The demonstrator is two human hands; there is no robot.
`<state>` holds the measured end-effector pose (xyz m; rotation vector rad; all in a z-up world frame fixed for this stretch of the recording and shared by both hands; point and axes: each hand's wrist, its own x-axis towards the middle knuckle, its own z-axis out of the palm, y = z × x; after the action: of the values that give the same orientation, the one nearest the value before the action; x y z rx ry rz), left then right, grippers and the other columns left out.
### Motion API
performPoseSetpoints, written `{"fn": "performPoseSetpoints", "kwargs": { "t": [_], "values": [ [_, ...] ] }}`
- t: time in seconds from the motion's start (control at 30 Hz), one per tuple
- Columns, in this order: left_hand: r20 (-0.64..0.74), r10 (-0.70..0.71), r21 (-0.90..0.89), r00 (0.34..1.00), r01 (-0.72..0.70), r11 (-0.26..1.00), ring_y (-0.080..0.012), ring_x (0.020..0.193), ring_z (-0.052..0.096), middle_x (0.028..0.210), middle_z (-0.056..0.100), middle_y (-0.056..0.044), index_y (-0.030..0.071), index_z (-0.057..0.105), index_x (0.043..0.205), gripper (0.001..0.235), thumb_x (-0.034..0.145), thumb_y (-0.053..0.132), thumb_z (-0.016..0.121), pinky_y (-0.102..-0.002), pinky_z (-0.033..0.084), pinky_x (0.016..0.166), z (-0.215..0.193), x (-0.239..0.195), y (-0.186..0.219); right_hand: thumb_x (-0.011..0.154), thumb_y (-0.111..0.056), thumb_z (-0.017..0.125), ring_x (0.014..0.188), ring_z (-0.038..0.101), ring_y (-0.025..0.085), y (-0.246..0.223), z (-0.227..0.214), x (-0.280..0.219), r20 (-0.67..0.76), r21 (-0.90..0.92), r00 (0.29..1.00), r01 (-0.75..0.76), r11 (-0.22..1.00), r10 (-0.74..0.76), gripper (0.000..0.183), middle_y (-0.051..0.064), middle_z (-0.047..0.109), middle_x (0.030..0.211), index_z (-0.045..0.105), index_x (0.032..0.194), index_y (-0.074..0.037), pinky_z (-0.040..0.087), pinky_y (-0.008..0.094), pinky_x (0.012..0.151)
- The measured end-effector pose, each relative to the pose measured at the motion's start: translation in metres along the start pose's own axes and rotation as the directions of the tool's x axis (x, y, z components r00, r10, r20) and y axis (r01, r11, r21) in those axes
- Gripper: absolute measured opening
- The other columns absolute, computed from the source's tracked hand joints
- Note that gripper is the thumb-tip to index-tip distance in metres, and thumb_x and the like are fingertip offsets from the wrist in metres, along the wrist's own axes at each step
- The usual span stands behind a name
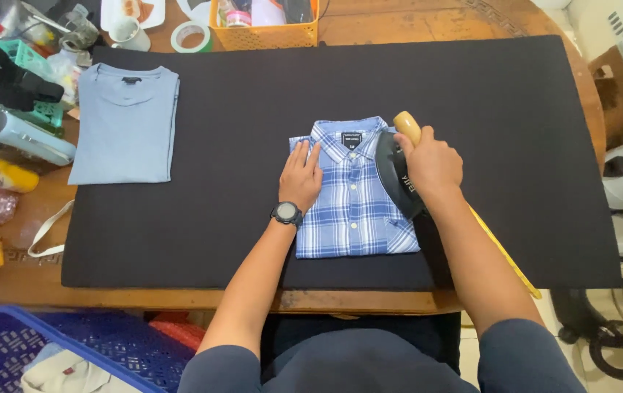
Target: Ironing a blue plaid shirt on a flat surface and folding it into a compact square.
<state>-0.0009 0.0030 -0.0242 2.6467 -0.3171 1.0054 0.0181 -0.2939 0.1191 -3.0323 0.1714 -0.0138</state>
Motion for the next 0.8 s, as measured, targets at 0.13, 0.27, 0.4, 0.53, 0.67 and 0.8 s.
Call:
{"fn": "performPoseSetpoints", "kwargs": {
  "t": [0.13,0.27,0.4,0.53,0.67,0.8],
  "values": [
    [-0.015,0.0,-0.001,1.0,0.0,1.0,-0.033,0.142,0.066,0.149,0.069,-0.017,0.017,0.069,0.153,0.05,0.104,0.016,0.059,-0.043,0.05,0.123,0.0,0.003,0.0,0.116,-0.077,0.04,0.093,0.082,0.051,0.002,-0.019,0.01,0.024,0.038,0.995,0.095,0.995,-0.095,0.073,0.029,0.08,0.095,0.065,0.123,-0.008,0.064,0.059,0.074],
    [0.004,-0.006,-0.02,1.0,0.006,1.0,-0.0332,0.14,0.067,0.147,0.071,-0.017,0.016,0.071,0.151,0.048,0.104,0.015,0.059,-0.043,0.051,0.121,-0.007,0.003,0.003,0.116,-0.076,0.042,0.093,0.082,0.049,0.001,-0.015,0.023,0.002,0.039,0.997,0.071,0.997,-0.071,0.072,0.028,0.08,0.095,0.066,0.122,-0.008,0.064,0.058,0.074],
    [-0.003,-0.01,-0.001,1.0,0.01,1.0,-0.0319,0.139,0.068,0.146,0.072,-0.016,0.016,0.072,0.15,0.047,0.105,0.015,0.059,-0.042,0.052,0.121,-0.009,0.007,0.003,0.116,-0.075,0.044,0.093,0.081,0.051,0.0,-0.026,0.027,0.027,0.101,0.995,0.093,0.991,-0.096,0.07,0.028,0.08,0.096,0.065,0.123,-0.008,0.064,0.058,0.073],
    [0.002,-0.017,-0.014,1.0,0.017,1.0,-0.0311,0.139,0.068,0.146,0.072,-0.015,0.017,0.072,0.15,0.046,0.105,0.015,0.06,-0.041,0.053,0.12,-0.01,0.006,0.002,0.115,-0.071,0.046,0.099,0.081,0.052,0.009,-0.048,0.007,0.101,0.11,0.982,0.147,0.983,-0.158,0.07,0.029,0.081,0.1,0.068,0.124,-0.006,0.064,0.057,0.078],
    [0.014,-0.024,-0.036,1.0,0.025,0.999,-0.0315,0.138,0.068,0.145,0.072,-0.017,0.016,0.072,0.15,0.046,0.106,0.015,0.058,-0.041,0.053,0.12,-0.015,0.007,0.004,0.108,-0.075,0.047,0.11,0.077,0.057,0.012,-0.101,-0.035,0.284,0.152,0.924,0.22,0.963,-0.256,0.074,0.036,0.08,0.108,0.07,0.126,-0.007,0.061,0.062,0.091],
    [-0.007,0.003,-0.023,1.0,-0.003,1.0,-0.0324,0.137,0.068,0.145,0.072,-0.018,0.014,0.072,0.149,0.046,0.105,0.014,0.06,-0.042,0.054,0.119,-0.012,0.01,0.003,0.097,-0.085,0.049,0.104,0.083,0.044,0.029,-0.087,-0.05,0.378,0.031,0.803,0.487,0.873,-0.462,0.063,0.023,0.084,0.097,0.067,0.116,-0.027,0.065,0.05,0.091]
  ]
}}
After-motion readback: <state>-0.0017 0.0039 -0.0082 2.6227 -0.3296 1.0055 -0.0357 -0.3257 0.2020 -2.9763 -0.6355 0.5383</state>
